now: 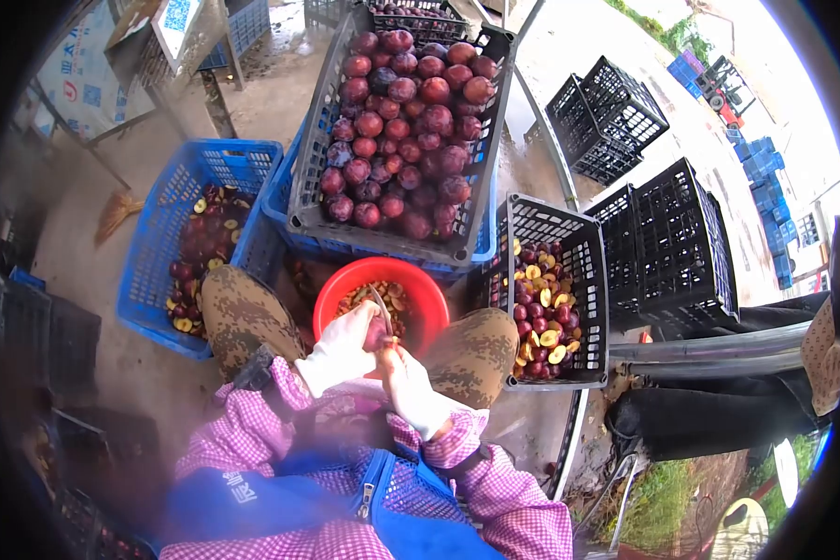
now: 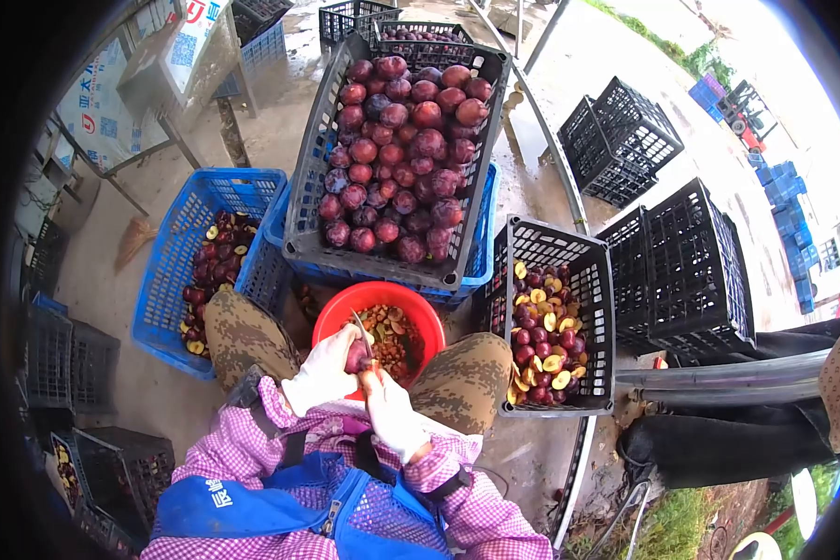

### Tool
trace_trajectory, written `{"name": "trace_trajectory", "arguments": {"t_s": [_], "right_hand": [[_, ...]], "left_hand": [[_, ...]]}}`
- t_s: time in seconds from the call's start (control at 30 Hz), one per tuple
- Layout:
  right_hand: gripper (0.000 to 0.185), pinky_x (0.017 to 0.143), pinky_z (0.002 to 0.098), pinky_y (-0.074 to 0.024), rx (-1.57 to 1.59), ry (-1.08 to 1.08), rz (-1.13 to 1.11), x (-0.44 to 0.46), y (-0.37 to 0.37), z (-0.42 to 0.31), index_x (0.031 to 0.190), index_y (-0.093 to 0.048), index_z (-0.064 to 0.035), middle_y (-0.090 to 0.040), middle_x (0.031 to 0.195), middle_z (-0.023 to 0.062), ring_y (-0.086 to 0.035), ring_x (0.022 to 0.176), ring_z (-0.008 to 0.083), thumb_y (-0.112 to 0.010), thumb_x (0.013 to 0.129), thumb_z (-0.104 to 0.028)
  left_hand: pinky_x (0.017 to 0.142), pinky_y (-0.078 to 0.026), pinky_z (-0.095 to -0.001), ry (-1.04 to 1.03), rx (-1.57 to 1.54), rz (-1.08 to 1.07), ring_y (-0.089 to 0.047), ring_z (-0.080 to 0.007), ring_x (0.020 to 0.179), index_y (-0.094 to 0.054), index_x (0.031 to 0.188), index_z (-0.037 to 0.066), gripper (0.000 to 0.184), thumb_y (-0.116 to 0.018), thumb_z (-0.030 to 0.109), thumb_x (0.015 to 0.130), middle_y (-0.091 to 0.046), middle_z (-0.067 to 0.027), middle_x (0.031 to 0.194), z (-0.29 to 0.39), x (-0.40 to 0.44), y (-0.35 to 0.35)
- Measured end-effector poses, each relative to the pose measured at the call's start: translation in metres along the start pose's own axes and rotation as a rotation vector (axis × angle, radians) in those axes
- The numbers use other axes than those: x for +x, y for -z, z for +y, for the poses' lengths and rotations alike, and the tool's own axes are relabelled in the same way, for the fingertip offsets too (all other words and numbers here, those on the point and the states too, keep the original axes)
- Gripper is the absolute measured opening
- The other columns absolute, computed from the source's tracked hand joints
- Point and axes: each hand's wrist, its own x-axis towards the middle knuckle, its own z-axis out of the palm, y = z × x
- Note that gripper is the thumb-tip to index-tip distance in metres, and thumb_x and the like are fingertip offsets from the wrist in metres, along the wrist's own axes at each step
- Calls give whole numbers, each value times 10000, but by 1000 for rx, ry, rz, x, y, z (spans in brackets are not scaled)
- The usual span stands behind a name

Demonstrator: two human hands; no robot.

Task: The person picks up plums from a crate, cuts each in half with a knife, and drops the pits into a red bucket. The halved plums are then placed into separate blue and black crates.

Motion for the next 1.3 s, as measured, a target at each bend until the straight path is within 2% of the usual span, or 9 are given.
{"name": "trace_trajectory", "arguments": {"t_s": [0.03,0.13,0.2,0.33,0.4,0.5,1.0,1.2,1.3], "right_hand": [[302,377,254,-308,502,-327,-187,-3,3,-12,874,-479,-108,-420,531,-2,-402,399,134,-436,970,-391],[367,369,194,-172,753,-592,-405,-13,17,-44,785,-388,-156,-257,545,-80,-226,409,38,-376,977,-469],[397,353,209,-177,925,-585,-549,-25,26,-51,766,-370,-151,-255,522,-70,-228,390,48,-358,975,-488],[368,383,213,-215,439,-227,-321,-25,27,-68,800,-445,-95,-338,549,-61,-268,432,49,-383,987,-405],[333,514,376,-436,-171,76,-71,-18,22,-34,917,-515,-17,-550,628,121,-556,534,261,-451,956,-341],[303,621,450,-473,-551,159,-36,-28,26,-24,991,-529,-9,-607,747,210,-615,699,395,-486,940,-304],[277,643,434,-466,-759,147,-16,-22,20,-3,998,-534,-5,-606,781,224,-605,739,402,-474,941,-269],[412,794,420,-482,-393,-33,-90,-19,16,-25,1133,-547,41,-619,930,285,-601,930,413,-473,936,-314],[338,713,422,-474,-514,30,22,-13,-1,-10,1051,-539,20,-611,841,255,-615,824,387,-468,940,-291]], "left_hand": [[787,-481,-375,2,0,0,-603,-331,899,-478,1074,27,470,-674,60,648,-585,-151,948,-3,1,2],[773,-484,-355,-102,-77,-170,-604,-262,855,-496,1048,31,437,-672,43,648,-580,-116,951,-9,9,17],[779,-477,-348,201,-463,-420,-598,-192,891,-494,1095,11,511,-602,-2,596,-607,-107,951,-5,10,24],[831,-460,-274,94,-967,-323,-574,-152,919,-517,1123,31,551,-609,-41,584,-603,-69,960,-24,7,7],[848,-452,-297,172,-1166,-304,-580,-183,918,-526,1117,33,544,-623,-17,583,-601,-77,964,-24,4,7],[872,-447,-329,268,-1387,-237,-592,-230,919,-529,1126,30,537,-619,6,597,-605,-96,962,-23,-1,7],[893,-457,-341,350,-1469,-296,-588,-227,953,-535,1115,3,463,-616,-13,659,-608,-107,972,2,-7,5],[864,-465,-339,-21,-561,183,-587,-203,932,-512,1151,31,354,-595,179,840,-596,-105,1004,-5,-6,-15],[857,-460,-364,202,-1410,63,-584,-197,924,-495,1151,54,388,-535,366,924,-600,-102,1010,-2,-9,-25]]}}
